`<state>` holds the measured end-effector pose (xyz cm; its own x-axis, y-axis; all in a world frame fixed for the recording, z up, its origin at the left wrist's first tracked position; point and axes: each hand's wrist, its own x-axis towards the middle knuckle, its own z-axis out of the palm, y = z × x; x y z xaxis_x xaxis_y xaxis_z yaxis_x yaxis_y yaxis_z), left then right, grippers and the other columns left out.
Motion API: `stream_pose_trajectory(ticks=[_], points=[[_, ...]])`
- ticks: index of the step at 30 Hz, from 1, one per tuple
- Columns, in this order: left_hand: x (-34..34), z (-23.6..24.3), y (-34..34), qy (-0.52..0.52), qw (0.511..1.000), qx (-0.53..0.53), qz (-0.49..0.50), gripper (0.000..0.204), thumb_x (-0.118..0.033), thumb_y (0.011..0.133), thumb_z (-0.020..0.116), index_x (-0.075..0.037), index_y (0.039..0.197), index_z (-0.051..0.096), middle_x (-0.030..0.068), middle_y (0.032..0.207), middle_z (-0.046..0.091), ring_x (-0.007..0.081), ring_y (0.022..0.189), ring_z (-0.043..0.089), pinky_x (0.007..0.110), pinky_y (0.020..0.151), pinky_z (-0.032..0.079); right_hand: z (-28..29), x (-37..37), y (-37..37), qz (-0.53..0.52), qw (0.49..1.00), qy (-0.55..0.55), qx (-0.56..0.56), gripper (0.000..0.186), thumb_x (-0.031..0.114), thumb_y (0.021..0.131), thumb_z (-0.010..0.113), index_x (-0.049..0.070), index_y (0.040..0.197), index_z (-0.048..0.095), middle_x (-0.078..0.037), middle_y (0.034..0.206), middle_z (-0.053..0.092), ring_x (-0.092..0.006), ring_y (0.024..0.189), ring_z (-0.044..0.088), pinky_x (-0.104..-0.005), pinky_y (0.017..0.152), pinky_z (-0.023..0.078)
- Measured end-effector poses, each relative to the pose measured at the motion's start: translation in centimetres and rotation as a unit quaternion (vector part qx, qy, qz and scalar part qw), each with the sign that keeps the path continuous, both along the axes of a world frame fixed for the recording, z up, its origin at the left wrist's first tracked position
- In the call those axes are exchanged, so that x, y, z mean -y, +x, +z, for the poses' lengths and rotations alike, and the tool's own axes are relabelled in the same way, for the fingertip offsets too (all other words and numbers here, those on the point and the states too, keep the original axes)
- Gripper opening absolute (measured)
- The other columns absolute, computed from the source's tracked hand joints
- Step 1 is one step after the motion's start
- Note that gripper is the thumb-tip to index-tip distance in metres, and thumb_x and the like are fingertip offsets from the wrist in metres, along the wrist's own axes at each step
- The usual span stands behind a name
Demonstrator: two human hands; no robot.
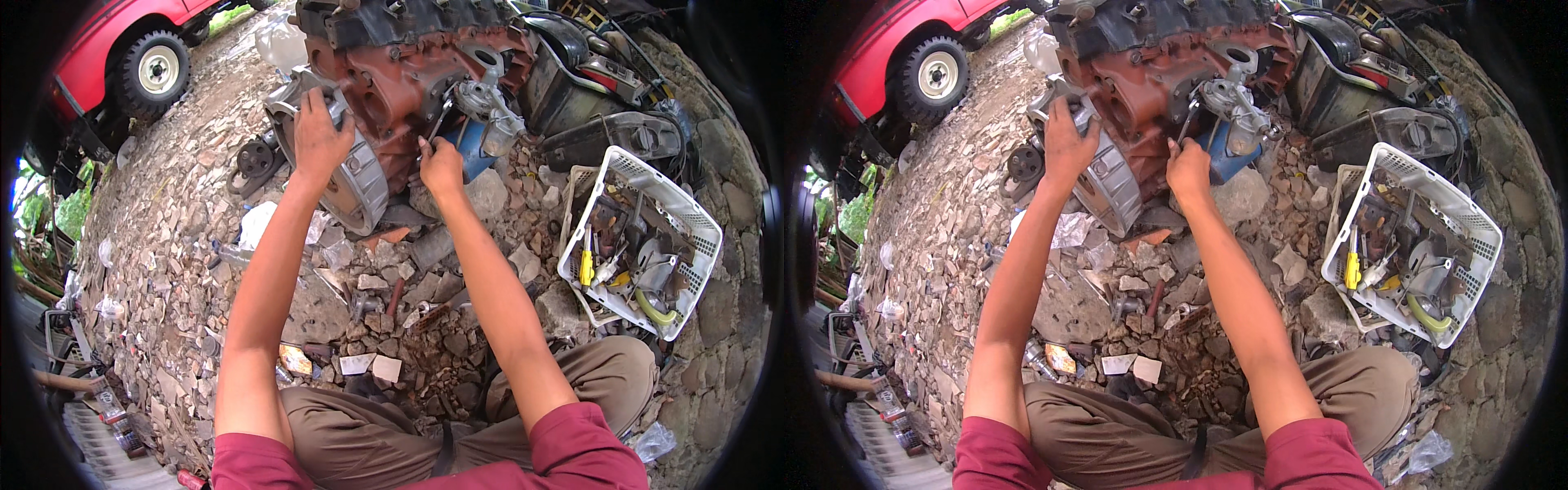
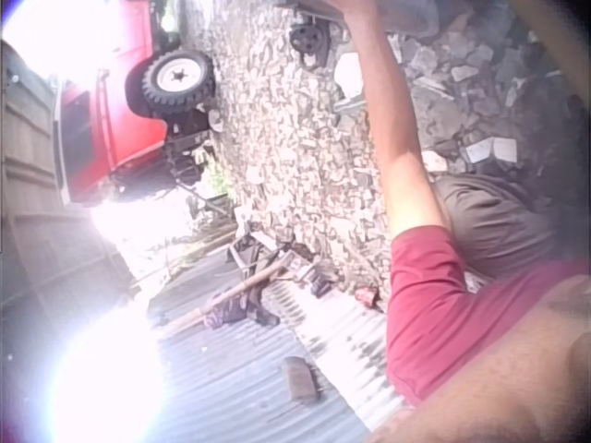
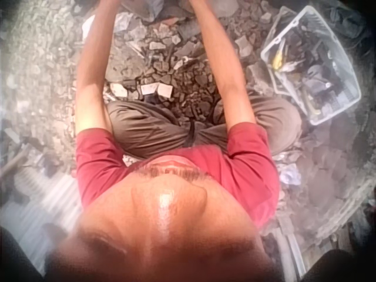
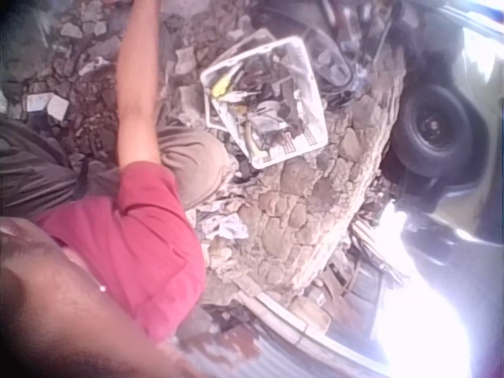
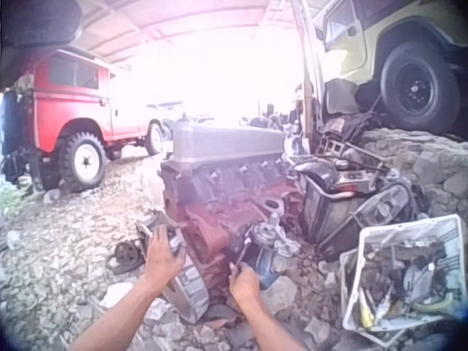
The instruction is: The person sits on the ground and uses a screwdriver to adjust a black cylindrical engine component. They then pick up a metal engine part and attach it to a larger engine block, using a wrench to tighten bolts and secure the assembly.
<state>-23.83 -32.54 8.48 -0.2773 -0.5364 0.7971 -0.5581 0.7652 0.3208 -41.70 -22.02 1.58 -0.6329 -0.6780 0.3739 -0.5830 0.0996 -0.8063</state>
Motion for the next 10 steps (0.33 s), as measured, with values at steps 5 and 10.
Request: stream_pose_trajectory(ticks=[5, 10], points=[[-0.1, -0.3, 0.2, -0.011, 1.000, 0.005, 0.012, 0.053, -0.018, 0.078, 0.072, 0.000, 0.122, 0.047, 0.0258, 0.114, 0.055, 0.0470, 0.101, 0.056, 0.052, 0.089, 0.045, 0.7, -0.9, 0.7, -0.040, 0.997, 0.063, -0.035, 0.026, 0.019, 0.096, 0.060, -0.006, 0.093, 0.065, -0.033, 0.089, 0.066, -0.0533, 0.090, 0.063, -0.0555, 0.077, 0.051], [-0.4, 0.0, -0.1, 0.010, 1.000, 0.006, 0.028, 0.053, -0.020, 0.079, 0.072, -0.002, 0.123, 0.047, 0.0268, 0.121, 0.054, 0.0475, 0.106, 0.055, 0.051, 0.094, 0.044, 0.9, -0.7, -0.5, -0.015, 0.995, 0.098, -0.025, 0.027, 0.020, 0.092, 0.064, -0.006, 0.100, 0.067, -0.034, 0.098, 0.067, -0.0516, 0.096, 0.064, -0.0535, 0.085, 0.051]])
